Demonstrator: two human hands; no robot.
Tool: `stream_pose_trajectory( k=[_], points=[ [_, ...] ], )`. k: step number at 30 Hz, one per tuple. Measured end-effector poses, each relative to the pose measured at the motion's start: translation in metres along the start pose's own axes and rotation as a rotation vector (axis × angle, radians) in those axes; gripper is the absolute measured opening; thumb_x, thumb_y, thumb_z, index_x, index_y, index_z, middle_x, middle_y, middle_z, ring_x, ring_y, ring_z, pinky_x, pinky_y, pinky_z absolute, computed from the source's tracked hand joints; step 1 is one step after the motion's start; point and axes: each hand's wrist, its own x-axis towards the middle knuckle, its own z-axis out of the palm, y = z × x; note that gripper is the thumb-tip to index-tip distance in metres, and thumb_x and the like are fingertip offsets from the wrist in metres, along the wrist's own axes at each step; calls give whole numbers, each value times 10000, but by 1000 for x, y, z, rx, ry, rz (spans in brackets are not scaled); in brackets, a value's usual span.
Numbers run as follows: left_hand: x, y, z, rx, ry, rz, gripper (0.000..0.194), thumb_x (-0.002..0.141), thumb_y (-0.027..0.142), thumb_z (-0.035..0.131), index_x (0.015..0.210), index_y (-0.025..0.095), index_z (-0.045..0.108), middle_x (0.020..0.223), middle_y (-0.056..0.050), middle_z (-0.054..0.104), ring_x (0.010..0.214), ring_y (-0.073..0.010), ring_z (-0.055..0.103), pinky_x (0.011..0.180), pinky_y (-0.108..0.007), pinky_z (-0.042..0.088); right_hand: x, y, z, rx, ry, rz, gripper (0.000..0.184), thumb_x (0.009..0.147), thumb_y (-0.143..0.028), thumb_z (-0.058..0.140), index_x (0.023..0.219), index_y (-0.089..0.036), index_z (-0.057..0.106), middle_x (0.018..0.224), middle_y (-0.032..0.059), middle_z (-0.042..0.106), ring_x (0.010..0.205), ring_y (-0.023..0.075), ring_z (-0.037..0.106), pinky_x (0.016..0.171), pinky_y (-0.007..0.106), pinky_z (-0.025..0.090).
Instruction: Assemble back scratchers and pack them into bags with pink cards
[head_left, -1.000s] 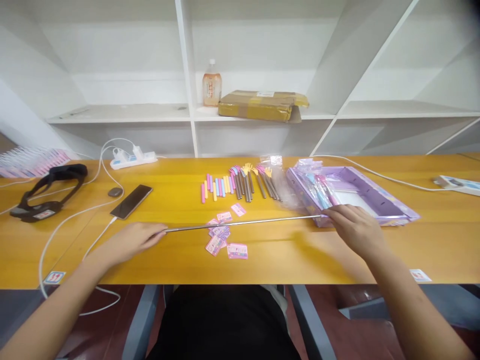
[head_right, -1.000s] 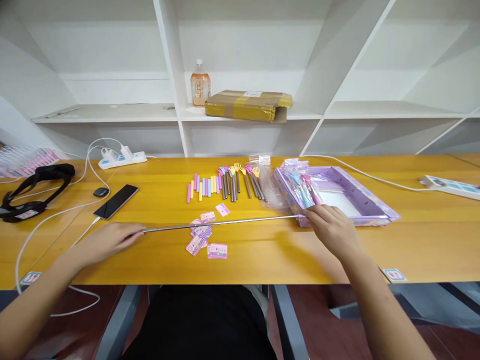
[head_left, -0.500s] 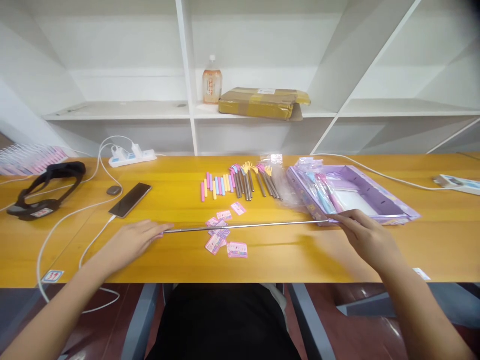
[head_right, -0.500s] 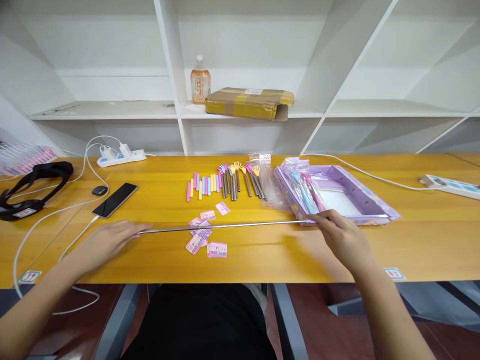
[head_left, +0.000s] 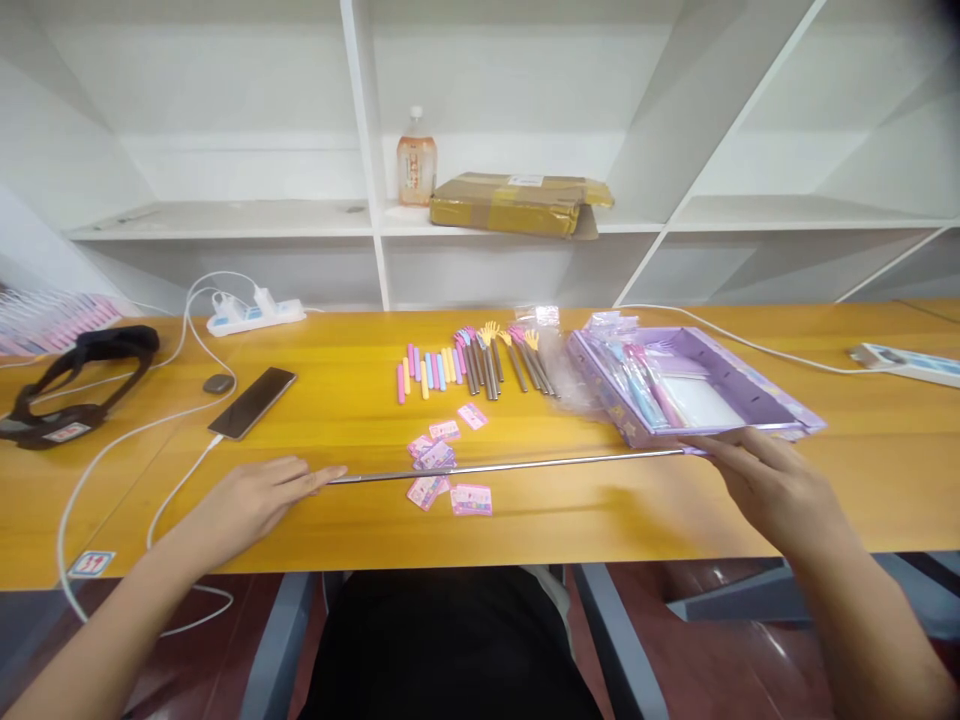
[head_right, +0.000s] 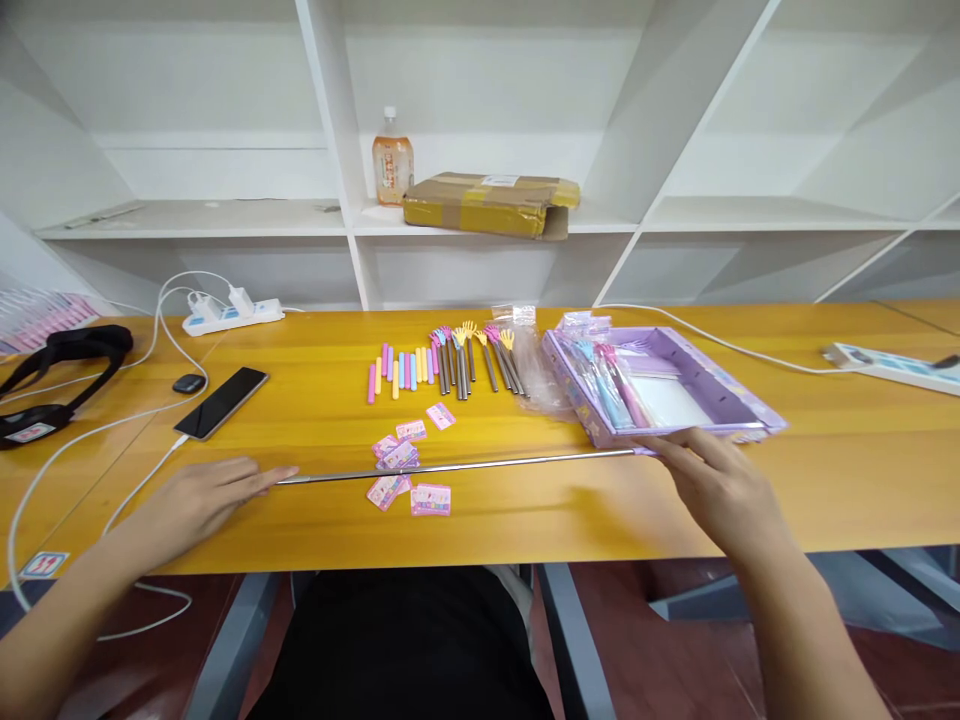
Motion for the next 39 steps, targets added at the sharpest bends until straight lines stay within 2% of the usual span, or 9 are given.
stream_pose_trajectory(
  k=[5, 11, 19, 25, 28, 32, 34, 36, 39],
  points=[
    [-9, -9, 5, -26, 6, 6, 537, 1089, 156, 432, 1580, 357, 515, 1025, -24, 739, 895, -161, 715, 797, -258, 556, -2, -1, 5, -26, 29, -22, 271, 1006, -116, 597, 1181, -251, 753, 895, 49, 689, 789, 169, 661, 751, 278, 485],
    [-16, -12, 13, -17, -33, -110, 378, 1106, 268, 437, 1380, 284, 695, 1099, -47, 780, 970, -190, 750, 850, -304, 596, -5, -9, 8, -10, 20, -5, 324, 993, -128, 620, 1229, -303, 755, 879, 37, 698, 754, 177, 668, 744, 306, 497],
    [-17, -10, 16, 49, -22, -318, 487, 1110, 543, 389, 1048, 212, 740, 1059, -80, 782, 942, -237, 752, 874, -367, 584, -17, -18, 9, 26, 57, 164, 190, 999, -219, 666, 1147, -324, 723, 1020, 49, 784, 908, 226, 772, 807, 315, 578],
    [-14, -9, 24, 79, 51, -226, 458, 1137, 484, 348, 1039, 216, 706, 1037, -63, 775, 890, -207, 742, 797, -317, 550, -8, -21, 17, 65, 99, 241, 146, 1014, -212, 659, 1116, -275, 742, 1014, 62, 776, 918, 217, 765, 864, 303, 578],
    [19, 13, 34, 104, 55, -181, 391, 1141, 431, 368, 1090, 213, 689, 1013, -64, 763, 889, -208, 726, 803, -325, 537, 26, -53, 35, 185, 129, 186, 135, 1024, -211, 644, 1102, -242, 749, 965, 69, 747, 859, 203, 729, 814, 313, 560],
    [94, 57, 49, 166, 43, -132, 291, 1126, 298, 415, 1091, 168, 673, 964, -105, 726, 840, -221, 680, 757, -346, 506, 90, -142, 65, 367, 181, -9, 193, 1025, -144, 612, 1141, -236, 736, 969, 68, 741, 871, 209, 684, 773, 350, 502],
    [122, 69, 51, 211, 58, -176, 262, 1103, 200, 413, 1073, 150, 669, 938, -121, 706, 805, -227, 652, 728, -357, 483, 114, -180, 73, 364, 171, 33, 254, 1033, -110, 577, 1196, -237, 724, 954, 65, 740, 833, 212, 658, 734, 365, 444],
    [133, 71, 48, 210, 62, -155, 235, 1098, 199, 432, 1070, 150, 661, 924, -116, 693, 797, -233, 638, 718, -362, 465, 126, -201, 73, 376, 175, -14, 265, 1035, -94, 579, 1220, -235, 705, 935, 55, 735, 817, 205, 642, 709, 360, 399],
    [125, 66, 42, 201, 38, -93, 254, 1119, 285, 434, 1033, 161, 638, 887, -93, 670, 778, -230, 624, 713, -365, 447, 126, -205, 65, 354, 151, -93, 268, 1049, -86, 563, 1236, -240, 678, 937, 43, 735, 813, 190, 631, 708, 357, 375]
  ],
)
